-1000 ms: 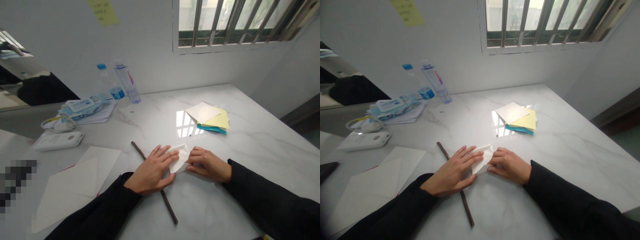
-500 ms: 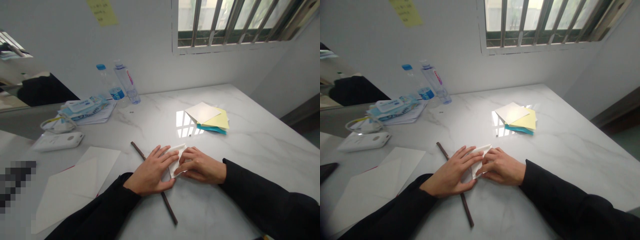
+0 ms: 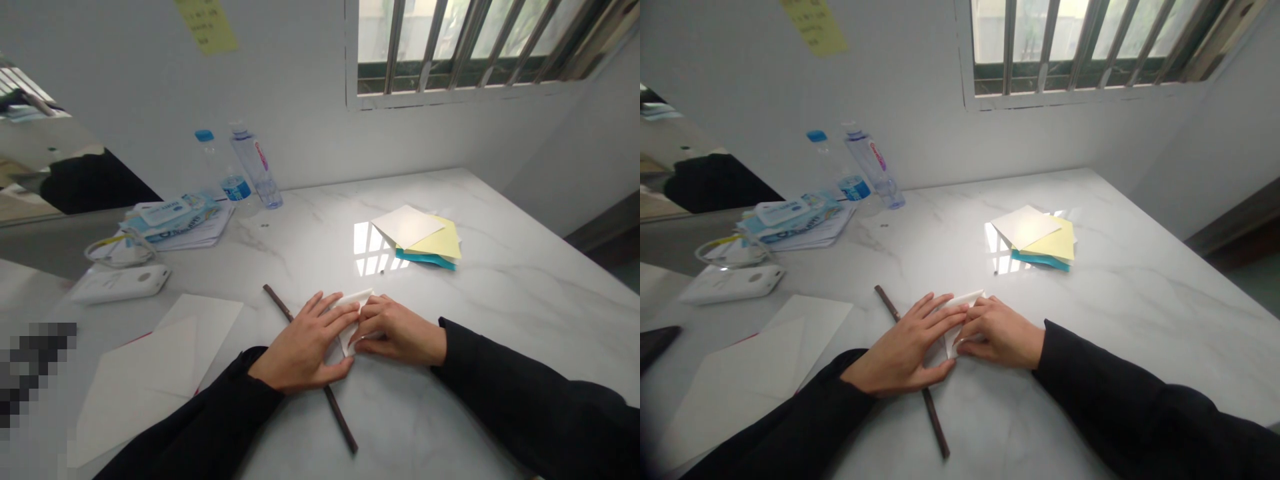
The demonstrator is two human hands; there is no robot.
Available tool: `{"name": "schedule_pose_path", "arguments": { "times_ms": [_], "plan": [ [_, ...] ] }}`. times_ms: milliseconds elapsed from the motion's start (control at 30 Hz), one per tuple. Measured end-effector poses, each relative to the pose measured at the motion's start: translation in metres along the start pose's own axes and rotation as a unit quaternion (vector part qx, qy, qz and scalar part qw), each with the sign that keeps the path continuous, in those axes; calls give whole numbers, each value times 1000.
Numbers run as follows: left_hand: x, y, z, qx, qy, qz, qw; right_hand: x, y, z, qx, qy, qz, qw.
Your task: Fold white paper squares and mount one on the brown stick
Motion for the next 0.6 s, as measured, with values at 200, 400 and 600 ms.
{"name": "schedule_pose_path", "arguments": {
  "times_ms": [200,400,600],
  "plan": [
    [0,1,-1,3,-14,-9,1000,6,7,3,-79,-25,89,993],
    [0,0,-2,4,-22,-16,1000,16,21,13,-129,-28,98,986],
    [0,1,-3,4,-15,-18,1000,17,24,15,-80,-22,49,995]
  ]
}}
Point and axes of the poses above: each hand's wrist, its own y-axis away from the middle knuckle, its own x-axis out of the back of the hand, z = x × y, the point moved 2 cm from there along -y, towards the middle knuckle, and after that the axes turned 5 degrees about z, right-handed, at the moved point
